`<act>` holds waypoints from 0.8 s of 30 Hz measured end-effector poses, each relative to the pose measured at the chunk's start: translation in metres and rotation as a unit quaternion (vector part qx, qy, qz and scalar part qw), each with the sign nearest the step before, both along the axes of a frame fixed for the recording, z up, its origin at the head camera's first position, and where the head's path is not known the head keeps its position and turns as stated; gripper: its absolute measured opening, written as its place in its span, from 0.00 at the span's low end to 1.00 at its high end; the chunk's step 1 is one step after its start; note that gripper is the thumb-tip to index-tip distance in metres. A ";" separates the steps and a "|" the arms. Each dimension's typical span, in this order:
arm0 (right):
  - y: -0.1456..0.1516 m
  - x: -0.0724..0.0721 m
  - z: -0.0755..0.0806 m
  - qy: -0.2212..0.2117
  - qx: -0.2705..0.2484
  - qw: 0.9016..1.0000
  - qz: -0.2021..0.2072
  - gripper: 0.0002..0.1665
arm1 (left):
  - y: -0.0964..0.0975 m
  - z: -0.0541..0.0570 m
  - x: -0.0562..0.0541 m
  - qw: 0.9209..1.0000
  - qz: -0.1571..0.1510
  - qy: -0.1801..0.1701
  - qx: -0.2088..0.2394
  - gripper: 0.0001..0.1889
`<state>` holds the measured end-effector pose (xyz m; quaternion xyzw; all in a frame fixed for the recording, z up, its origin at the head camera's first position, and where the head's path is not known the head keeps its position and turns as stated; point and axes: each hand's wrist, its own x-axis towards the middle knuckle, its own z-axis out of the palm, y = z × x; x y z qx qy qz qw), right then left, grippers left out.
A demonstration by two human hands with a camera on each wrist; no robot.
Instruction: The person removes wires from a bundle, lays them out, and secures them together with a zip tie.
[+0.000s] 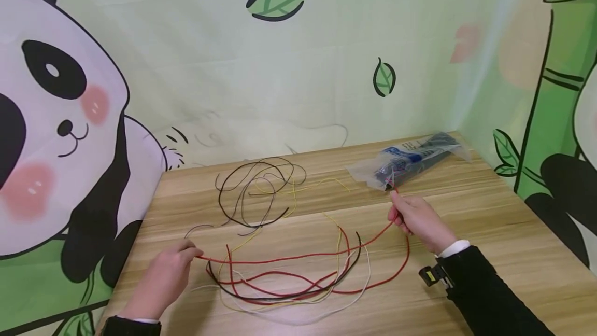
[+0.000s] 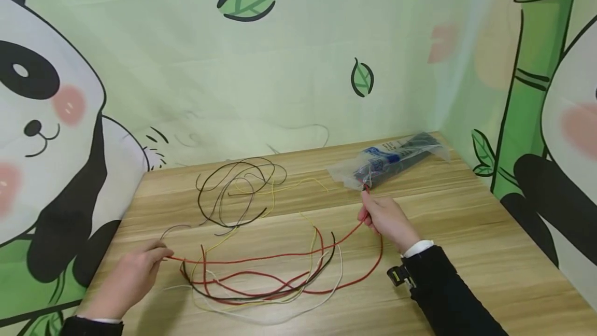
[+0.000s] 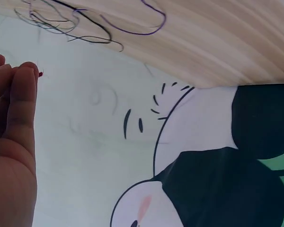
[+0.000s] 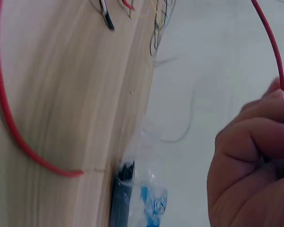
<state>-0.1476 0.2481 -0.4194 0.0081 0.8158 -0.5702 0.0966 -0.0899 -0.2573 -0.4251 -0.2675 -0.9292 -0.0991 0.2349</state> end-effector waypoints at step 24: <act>-0.040 0.000 -0.053 0.021 0.257 0.962 0.092 0.24 | -0.013 -0.055 -0.010 0.984 0.065 -0.164 -0.033 0.13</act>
